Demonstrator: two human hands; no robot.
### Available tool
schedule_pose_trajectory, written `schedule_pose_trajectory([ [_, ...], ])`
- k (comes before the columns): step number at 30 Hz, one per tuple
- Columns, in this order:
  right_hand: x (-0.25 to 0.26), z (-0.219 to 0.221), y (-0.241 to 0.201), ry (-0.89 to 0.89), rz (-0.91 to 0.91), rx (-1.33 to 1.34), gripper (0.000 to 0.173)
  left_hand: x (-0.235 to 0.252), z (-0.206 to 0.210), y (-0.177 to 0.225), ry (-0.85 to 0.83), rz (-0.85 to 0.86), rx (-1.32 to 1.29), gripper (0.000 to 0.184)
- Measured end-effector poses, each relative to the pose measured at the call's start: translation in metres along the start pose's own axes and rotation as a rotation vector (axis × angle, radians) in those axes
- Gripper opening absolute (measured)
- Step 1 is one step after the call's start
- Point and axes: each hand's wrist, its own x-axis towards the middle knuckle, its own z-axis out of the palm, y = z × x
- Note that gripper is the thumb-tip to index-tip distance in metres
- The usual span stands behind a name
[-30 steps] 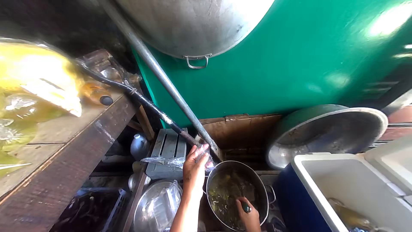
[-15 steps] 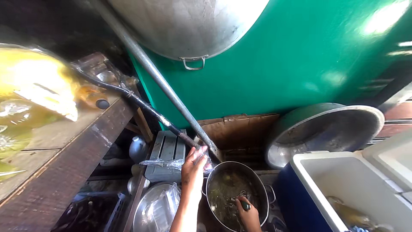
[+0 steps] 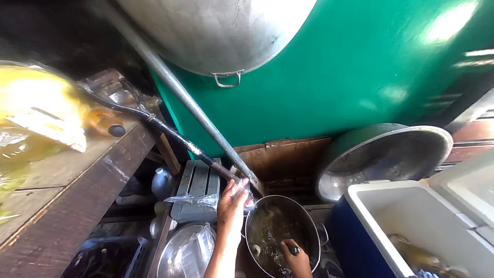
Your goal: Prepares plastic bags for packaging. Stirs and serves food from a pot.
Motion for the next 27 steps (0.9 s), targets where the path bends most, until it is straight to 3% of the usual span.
schedule_pose_trajectory([
  [7,-0.008,-0.004,0.008,-0.092,-0.021,-0.060,0.032,0.000,0.003,-0.007,-0.023,0.000,0.042,0.024],
  [19,-0.008,-0.018,0.014,0.044,0.167,0.106,0.029,-0.001,0.007,-0.007,-0.029,-0.019,0.064,0.026],
  [27,-0.005,-0.044,-0.001,0.132,0.162,0.156,0.027,0.007,0.018,-0.029,-0.077,-0.207,0.030,0.029],
])
